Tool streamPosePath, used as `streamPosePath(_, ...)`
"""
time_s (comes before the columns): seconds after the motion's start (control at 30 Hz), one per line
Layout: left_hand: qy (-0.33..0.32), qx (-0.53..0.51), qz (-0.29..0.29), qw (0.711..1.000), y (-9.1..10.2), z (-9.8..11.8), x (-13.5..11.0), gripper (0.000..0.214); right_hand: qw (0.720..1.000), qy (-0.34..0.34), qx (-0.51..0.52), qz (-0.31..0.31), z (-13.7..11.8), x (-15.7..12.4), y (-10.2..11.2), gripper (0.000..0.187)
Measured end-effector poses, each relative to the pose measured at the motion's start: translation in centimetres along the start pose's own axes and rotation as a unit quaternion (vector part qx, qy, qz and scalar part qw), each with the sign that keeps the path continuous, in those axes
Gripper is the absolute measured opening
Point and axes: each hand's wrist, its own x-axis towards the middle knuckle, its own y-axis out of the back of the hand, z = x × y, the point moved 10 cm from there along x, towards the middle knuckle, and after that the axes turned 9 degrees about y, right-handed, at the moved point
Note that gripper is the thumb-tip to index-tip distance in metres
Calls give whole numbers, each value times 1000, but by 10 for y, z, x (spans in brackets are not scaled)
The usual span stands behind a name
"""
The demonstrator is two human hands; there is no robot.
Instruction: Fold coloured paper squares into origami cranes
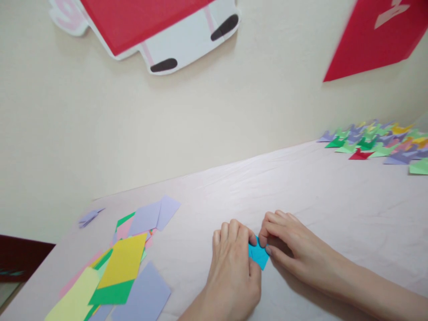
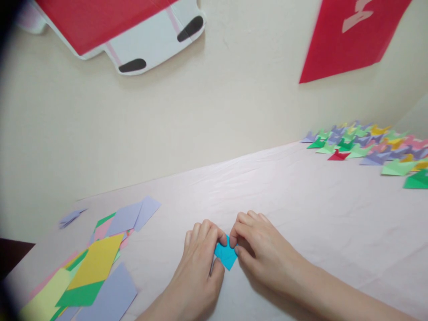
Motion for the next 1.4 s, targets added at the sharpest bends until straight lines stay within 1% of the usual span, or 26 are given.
streamPosePath(0.13,-4,-25,8,1000,3,-2,-1,38,1000,10,-1,11,-1,0,2,25)
streamPosePath(0.27,3,-39,32,999,7,-4,-3,31,1000,17,4,13,-1,0,2,24)
streamPosePath(0.43,-17,-40,31,999,4,-2,-3,22,999,29,4,29,-2,-3,4,22)
streamPosePath(0.53,-11,-83,45,995,7,-7,-3,19,999,25,6,41,-4,-5,7,21)
streamPosePath(0.67,-2,-180,27,983,5,-13,-3,23,1000,10,3,25,-3,-4,6,13)
streamPosePath(0.73,-14,-231,23,973,6,-12,-3,23,1000,20,20,13,-4,-4,3,11)
streamPosePath(0.8,-41,-254,32,966,9,-7,-3,20,998,50,45,15,-8,-4,3,8)
streamPosePath(0.9,-76,-232,61,968,16,-2,-2,23,992,97,65,51,-12,-6,10,9)
streamPosePath(0.97,-74,-203,87,973,21,-3,-2,28,988,125,35,88,-16,-8,17,11)
streamPosePath(1.03,-72,-170,119,976,28,-4,-2,32,980,160,-43,113,-25,-10,22,15)
streamPosePath(1.1,-95,-126,137,978,32,1,-6,33,965,189,-144,112,-34,-11,19,21)
streamPosePath(1.17,-140,-69,129,979,28,11,-12,33,951,202,-214,92,-39,-9,13,24)
streamPosePath(1.2,-159,-40,118,979,24,15,-14,33,949,204,-226,81,-39,-9,10,24)
streamPosePath(1.23,-173,-14,107,979,19,18,-16,33,951,203,-221,72,-38,-8,9,23)
streamPosePath(1.3,-186,29,90,978,11,20,-19,33,965,191,-174,50,-30,-6,10,20)
streamPosePath(1.4,-193,53,92,975,7,19,-21,31,983,162,-82,16,-11,-3,17,18)
